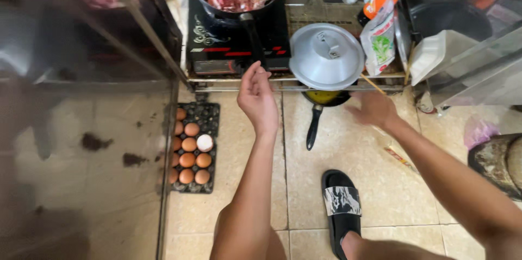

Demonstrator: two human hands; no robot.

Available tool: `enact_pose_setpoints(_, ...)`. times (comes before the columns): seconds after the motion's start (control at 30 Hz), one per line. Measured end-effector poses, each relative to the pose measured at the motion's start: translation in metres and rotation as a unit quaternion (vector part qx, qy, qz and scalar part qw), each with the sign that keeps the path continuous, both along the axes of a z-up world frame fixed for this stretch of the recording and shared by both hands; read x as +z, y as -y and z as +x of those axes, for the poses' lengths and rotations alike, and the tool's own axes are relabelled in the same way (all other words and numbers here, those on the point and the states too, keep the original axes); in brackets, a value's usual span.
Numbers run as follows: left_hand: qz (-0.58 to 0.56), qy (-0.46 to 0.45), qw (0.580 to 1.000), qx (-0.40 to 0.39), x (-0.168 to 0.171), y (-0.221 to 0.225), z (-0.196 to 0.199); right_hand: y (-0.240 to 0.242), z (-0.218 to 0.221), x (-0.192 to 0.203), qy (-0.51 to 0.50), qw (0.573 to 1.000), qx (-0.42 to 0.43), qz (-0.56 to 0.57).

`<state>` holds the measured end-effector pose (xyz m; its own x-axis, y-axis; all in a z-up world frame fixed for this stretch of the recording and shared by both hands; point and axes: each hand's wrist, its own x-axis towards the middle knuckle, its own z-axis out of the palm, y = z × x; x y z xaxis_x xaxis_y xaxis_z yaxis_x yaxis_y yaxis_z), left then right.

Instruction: The person prepares sliced meat in a pan on a stove, wipes a large knife and a wooden cutting board with a cloth, and then empties a plastic bag into a bucket and washes their hands at a sink in a restroom.

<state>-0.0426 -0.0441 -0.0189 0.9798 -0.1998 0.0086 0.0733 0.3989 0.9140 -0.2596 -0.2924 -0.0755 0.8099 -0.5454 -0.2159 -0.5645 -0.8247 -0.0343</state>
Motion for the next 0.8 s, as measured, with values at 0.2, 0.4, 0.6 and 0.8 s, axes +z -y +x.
enact_pose_setpoints(0.2, 0.039, -0.003, 0.996, 0.081, -0.022, -0.02, 0.025, -0.046, 0.153, 0.062, 0.205, 0.945, 0.01, 0.256)
enact_pose_setpoints(0.4, 0.055, -0.061, 0.991, 0.105, -0.037, -0.024, 0.061, -0.101, 0.263, 0.056, 0.233, 0.645, -0.252, 0.683)
enact_pose_setpoints(0.6, 0.117, -0.041, 0.988, 0.089, -0.031, -0.047, 0.07, -0.111, 0.315, 0.057, 0.287, 0.596, -0.287, 0.693)
enact_pose_setpoints(0.8, 0.074, -0.071, 0.991, 0.088, -0.032, -0.066, 0.077, -0.117, 0.292, 0.055, 0.32, 0.711, -0.243, 0.577)
